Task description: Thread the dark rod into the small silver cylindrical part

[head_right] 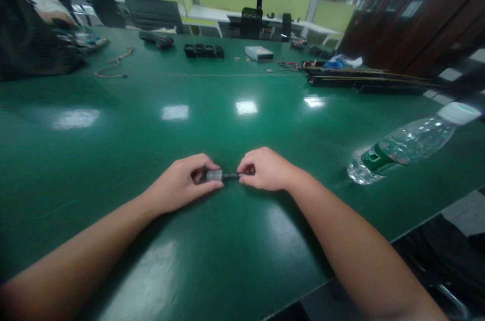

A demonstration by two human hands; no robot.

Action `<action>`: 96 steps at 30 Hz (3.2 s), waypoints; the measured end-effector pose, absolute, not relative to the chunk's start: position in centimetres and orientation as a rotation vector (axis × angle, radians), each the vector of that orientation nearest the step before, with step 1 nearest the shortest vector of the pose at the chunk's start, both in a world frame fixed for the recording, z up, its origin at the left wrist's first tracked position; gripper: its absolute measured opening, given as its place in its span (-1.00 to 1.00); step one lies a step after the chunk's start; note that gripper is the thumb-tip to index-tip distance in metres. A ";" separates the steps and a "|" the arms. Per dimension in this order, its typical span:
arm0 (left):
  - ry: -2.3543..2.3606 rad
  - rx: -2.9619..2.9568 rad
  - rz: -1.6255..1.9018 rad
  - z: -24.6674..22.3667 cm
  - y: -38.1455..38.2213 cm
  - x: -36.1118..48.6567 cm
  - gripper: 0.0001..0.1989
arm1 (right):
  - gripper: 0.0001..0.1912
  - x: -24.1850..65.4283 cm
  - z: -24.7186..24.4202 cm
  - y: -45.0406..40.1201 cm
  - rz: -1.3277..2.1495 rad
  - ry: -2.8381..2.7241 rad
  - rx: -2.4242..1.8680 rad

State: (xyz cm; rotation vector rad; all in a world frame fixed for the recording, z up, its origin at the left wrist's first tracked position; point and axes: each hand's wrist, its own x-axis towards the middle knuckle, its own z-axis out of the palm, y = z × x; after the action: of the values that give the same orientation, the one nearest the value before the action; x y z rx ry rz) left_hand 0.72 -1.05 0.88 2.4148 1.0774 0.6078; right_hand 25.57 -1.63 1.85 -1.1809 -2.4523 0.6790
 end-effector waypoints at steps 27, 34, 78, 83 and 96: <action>0.982 2.395 0.638 0.5 -0.7 0.7 -0.73 | -0.87 23.4 0.2 -1.6 0.548 -2.431 -0.999; 1.038 2.429 0.627 0.7 -0.9 0.8 -0.67 | -0.84 23.4 0.0 -1.6 0.499 -2.419 -1.029; 1.071 2.395 0.614 0.8 -0.9 0.9 -0.69 | -0.85 24.5 1.3 -1.9 0.589 -2.460 -1.086; 1.076 2.398 0.616 0.8 -1.0 0.9 -0.70 | -0.86 24.9 1.5 -1.8 0.625 -2.462 -1.108; 1.090 2.395 0.607 0.8 -1.0 0.8 -0.69 | -0.88 25.8 2.0 -1.6 0.677 -2.457 -1.177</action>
State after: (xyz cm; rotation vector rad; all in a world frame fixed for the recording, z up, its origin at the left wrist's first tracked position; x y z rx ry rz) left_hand 0.81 -1.01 0.82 2.3953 1.0896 0.6069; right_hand 25.82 -1.64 1.95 -1.1772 -2.4574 0.6769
